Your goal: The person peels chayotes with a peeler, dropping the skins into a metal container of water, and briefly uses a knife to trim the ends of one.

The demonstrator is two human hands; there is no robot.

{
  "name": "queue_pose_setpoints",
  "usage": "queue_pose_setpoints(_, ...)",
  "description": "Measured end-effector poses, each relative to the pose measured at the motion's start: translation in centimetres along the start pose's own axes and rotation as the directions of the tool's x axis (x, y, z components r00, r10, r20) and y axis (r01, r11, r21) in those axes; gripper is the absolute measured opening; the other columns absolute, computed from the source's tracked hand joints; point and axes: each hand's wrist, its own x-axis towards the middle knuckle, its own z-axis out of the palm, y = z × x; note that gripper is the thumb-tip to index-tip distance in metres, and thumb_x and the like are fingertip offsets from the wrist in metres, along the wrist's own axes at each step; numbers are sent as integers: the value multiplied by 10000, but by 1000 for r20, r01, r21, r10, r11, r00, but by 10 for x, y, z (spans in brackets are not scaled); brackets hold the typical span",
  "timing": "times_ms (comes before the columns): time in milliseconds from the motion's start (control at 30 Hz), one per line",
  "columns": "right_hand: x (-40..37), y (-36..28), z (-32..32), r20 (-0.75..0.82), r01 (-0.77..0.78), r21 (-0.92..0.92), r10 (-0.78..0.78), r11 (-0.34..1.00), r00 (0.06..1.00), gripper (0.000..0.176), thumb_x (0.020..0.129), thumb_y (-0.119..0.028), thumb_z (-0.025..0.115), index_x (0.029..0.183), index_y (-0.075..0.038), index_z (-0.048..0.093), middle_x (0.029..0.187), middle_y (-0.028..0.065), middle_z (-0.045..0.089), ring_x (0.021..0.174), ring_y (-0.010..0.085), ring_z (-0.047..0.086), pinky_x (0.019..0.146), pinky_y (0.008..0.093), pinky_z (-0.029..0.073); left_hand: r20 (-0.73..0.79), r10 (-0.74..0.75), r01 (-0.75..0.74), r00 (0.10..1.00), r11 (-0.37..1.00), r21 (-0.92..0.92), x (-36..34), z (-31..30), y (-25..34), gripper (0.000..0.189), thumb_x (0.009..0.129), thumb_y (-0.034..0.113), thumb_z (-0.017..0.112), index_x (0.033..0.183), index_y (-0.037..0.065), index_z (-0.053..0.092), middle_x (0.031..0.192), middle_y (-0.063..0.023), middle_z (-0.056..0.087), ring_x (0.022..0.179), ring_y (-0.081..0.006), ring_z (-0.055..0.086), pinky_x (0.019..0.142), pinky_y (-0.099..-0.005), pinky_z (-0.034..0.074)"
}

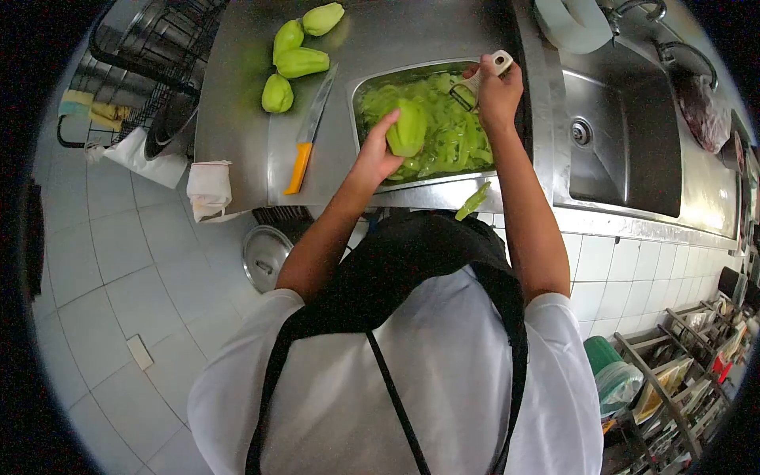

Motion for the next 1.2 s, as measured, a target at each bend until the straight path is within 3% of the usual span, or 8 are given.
queue_pose_setpoints(167, -36, -2, 14, 176, -175, 263, 131, 949, 976, 168, 991, -135, 548, 1070, -12, 466, 868, 123, 630, 763, 222, 660, 682, 352, 557, -105, -72, 47, 992, 974, -220, 3, 16, 5, 437, 893, 423, 623, 1211, 129, 558, 1172, -81, 616, 1069, -260, 589, 867, -498, 474)
queue_pose_setpoints(300, -56, -5, 29, 227, -314, 378, 242, 871, 944, 171, 991, -141, 551, 1078, -21, 468, 877, 119, 627, 747, 222, 653, 672, 346, 563, -86, -58, 40, 995, 978, -205, 7, 19, 1, 472, 896, 452, 604, 1227, 120, 548, 1189, -89, 608, 1070, -266, 587, 889, -485, 470)
queue_pose_setpoints(467, -63, 1, 35, 247, -329, 337, 254, 882, 935, 181, 989, -146, 555, 1087, -24, 464, 878, 120, 625, 737, 225, 650, 657, 349, 567, -105, -96, 70, 990, 970, -232, 4, 26, -1, 524, 931, 482, 525, 1277, 88, 506, 1228, -129, 597, 1105, -294, 577, 948, -489, 449)
queue_pose_setpoints(900, -59, 12, 32, 219, -366, 271, 314, 890, 924, 150, 982, -147, 567, 1016, -15, 505, 838, 109, 627, 695, 204, 633, 627, 334, 556, -63, -108, 88, 992, 959, -270, 3, 34, -6, 512, 919, 449, 535, 1262, 70, 530, 1193, -125, 630, 1093, -287, 599, 937, -457, 456)
queue_pose_setpoints(1067, -54, 21, 29, 187, -297, 213, 259, 931, 947, 142, 974, -131, 575, 999, -5, 515, 807, 104, 619, 667, 190, 619, 608, 326, 538, -65, -95, 72, 993, 954, -293, 1, 35, -13, 479, 928, 393, 543, 1247, 35, 528, 1197, -136, 620, 1084, -286, 610, 938, -444, 480)
queue_pose_setpoints(1200, -44, 27, 26, 144, -291, 220, 264, 931, 954, 137, 961, -114, 588, 992, 2, 521, 784, 103, 613, 653, 189, 614, 594, 320, 526, -26, -70, 62, 997, 970, -236, -6, 33, -17, 446, 921, 386, 557, 1239, 74, 543, 1189, -116, 628, 1059, -278, 619, 916, -447, 492)
